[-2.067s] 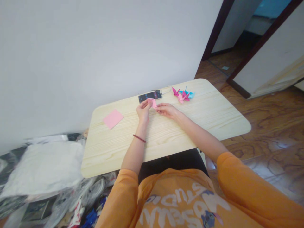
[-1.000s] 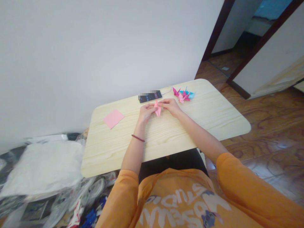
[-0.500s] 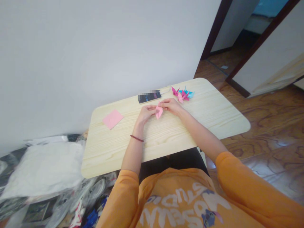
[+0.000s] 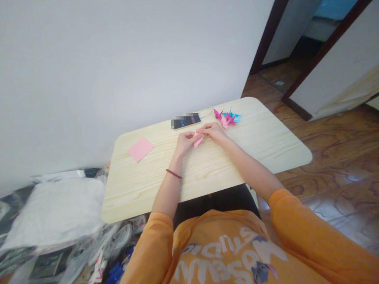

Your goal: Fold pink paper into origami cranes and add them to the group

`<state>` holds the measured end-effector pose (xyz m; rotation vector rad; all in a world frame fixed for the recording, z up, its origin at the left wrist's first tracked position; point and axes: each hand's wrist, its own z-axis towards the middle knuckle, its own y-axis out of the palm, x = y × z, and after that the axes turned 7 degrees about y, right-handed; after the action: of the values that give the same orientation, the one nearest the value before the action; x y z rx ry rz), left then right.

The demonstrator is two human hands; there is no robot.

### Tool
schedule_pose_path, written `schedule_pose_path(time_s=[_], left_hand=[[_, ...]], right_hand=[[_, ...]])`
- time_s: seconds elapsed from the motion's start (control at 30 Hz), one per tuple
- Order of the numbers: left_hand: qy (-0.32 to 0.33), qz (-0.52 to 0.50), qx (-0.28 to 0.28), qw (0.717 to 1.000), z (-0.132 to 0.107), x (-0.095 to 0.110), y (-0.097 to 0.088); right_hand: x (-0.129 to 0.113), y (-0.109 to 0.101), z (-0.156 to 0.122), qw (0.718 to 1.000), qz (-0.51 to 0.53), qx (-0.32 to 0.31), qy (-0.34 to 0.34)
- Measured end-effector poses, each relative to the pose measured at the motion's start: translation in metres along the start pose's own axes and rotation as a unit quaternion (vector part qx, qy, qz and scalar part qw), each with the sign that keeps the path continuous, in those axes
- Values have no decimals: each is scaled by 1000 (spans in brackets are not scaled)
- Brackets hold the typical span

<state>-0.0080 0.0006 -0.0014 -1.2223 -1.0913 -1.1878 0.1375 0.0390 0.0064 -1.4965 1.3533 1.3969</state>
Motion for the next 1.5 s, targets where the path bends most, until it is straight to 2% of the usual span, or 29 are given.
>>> schedule_pose_path(time_s=[0.27, 0.6, 0.93, 1.1, 1.2, 1.3, 1.5], left_hand=[[-4, 19, -27, 999, 0, 0, -1], [32, 28, -46, 998, -1, 2, 0], [-12, 4, -20, 1000, -1, 0, 2], [-8, -41, -15, 999, 0, 1, 3], [-8, -68, 12, 998, 0, 2, 5], [-4, -72, 37, 997, 1, 2, 5], [21, -60, 52, 997, 1, 1, 4]], right_hand=[[0, 0, -1, 1000, -19, 17, -1], [3, -3, 4, 1000, -1, 7, -3], [-3, 1, 0, 999, -2, 40, -15], [-1, -1, 1, 998, -4, 56, -27], [1, -3, 3, 998, -8, 65, -23], [4, -5, 6, 998, -8, 67, -16], [8, -8, 11, 997, 5, 73, -5]])
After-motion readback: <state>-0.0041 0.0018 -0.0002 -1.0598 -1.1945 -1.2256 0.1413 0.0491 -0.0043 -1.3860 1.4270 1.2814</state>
